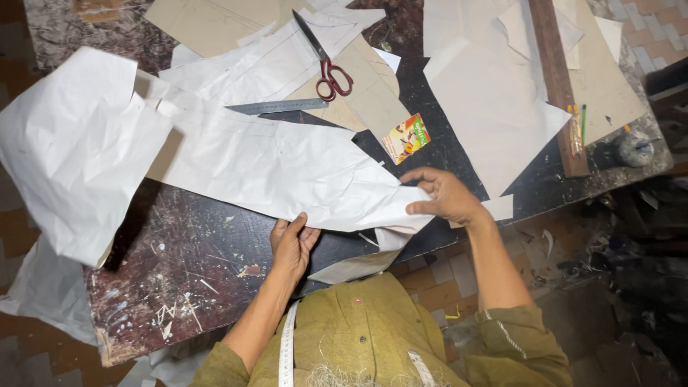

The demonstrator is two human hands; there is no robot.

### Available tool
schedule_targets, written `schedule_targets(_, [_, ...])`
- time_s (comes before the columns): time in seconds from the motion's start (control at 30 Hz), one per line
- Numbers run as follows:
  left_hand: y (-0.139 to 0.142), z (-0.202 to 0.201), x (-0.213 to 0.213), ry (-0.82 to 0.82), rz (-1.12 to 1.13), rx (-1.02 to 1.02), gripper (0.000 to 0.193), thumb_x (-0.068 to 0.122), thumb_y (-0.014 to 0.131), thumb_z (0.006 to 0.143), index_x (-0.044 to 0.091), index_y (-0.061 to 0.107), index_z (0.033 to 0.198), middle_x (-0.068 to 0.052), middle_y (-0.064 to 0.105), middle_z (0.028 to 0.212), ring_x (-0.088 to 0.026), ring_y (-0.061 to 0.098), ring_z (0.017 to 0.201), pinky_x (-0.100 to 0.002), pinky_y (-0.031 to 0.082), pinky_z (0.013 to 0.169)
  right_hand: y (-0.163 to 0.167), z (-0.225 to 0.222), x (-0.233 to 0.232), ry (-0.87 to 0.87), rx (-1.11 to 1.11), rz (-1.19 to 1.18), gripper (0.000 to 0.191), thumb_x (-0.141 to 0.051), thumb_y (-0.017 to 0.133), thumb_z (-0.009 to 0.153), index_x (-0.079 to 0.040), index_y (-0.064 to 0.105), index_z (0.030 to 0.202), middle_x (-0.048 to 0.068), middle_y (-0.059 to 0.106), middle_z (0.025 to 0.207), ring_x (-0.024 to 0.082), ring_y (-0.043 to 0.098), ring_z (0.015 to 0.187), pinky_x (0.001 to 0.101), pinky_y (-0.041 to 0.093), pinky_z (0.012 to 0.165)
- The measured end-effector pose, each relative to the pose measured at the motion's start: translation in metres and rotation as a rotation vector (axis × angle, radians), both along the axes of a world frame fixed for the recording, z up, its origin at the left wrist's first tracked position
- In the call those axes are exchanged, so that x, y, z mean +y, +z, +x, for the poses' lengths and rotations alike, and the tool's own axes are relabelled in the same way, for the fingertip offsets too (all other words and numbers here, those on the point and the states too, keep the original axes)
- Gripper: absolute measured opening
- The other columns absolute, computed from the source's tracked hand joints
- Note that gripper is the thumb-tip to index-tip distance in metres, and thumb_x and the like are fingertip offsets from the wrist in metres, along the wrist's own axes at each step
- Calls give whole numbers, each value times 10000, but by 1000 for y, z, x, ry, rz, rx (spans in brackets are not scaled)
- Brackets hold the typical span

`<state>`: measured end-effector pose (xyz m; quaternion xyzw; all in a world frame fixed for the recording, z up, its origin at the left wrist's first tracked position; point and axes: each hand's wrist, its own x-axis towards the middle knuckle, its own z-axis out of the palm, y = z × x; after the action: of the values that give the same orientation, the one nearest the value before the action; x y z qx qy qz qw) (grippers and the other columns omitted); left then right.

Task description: The person uses a cardboard template to mark and cut shapes from white paper on a work table. They align the template, trace with a pencil, cut along the lines with scissors, and repeat the process for additional pieces.

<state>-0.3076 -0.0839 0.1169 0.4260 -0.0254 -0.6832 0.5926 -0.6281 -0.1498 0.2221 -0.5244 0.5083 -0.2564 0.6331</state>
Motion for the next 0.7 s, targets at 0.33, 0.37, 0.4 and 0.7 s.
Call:
schedule_targets(0.33, [20, 60, -40, 224, -226, -205, 215, -42, 561, 955, 35, 559, 1156, -105, 671, 921, -136, 682, 700, -317, 640, 677, 81, -10, -40, 66, 169, -412, 826, -171, 897, 693, -68, 543, 1432, 143, 738, 1154, 212, 674, 1048, 342, 538, 929])
schedule_targets(0.37, [19, 75, -47, 318, -173, -285, 230, -52, 530, 942, 40, 543, 1151, -103, 672, 927, -135, 685, 694, -334, 637, 692, 71, -7, -41, 53, 327, -470, 861, -205, 908, 682, -77, 524, 1442, 134, 721, 1208, 223, 641, 1127, 363, 508, 1011])
schedule_targets(0.4, [16, 92, -49, 359, -220, -333, 227, -81, 515, 961, 25, 530, 1161, -101, 656, 939, -117, 626, 655, -306, 613, 621, 57, -5, -38, -1, 499, -552, 806, -240, 893, 730, -66, 541, 1433, 155, 688, 1262, 263, 609, 1180, 407, 478, 1030])
schedule_targets(0.7, [-17, 118, -15, 472, -302, -995, 366, -144, 473, 981, -19, 436, 1322, -76, 574, 1153, -96, 553, 985, -223, 477, 830, -73, -34, 59, -485, 1117, -959, 395, -219, 735, 1018, -44, 628, 1356, 166, 603, 1438, 339, 508, 1403, 530, 393, 1152])
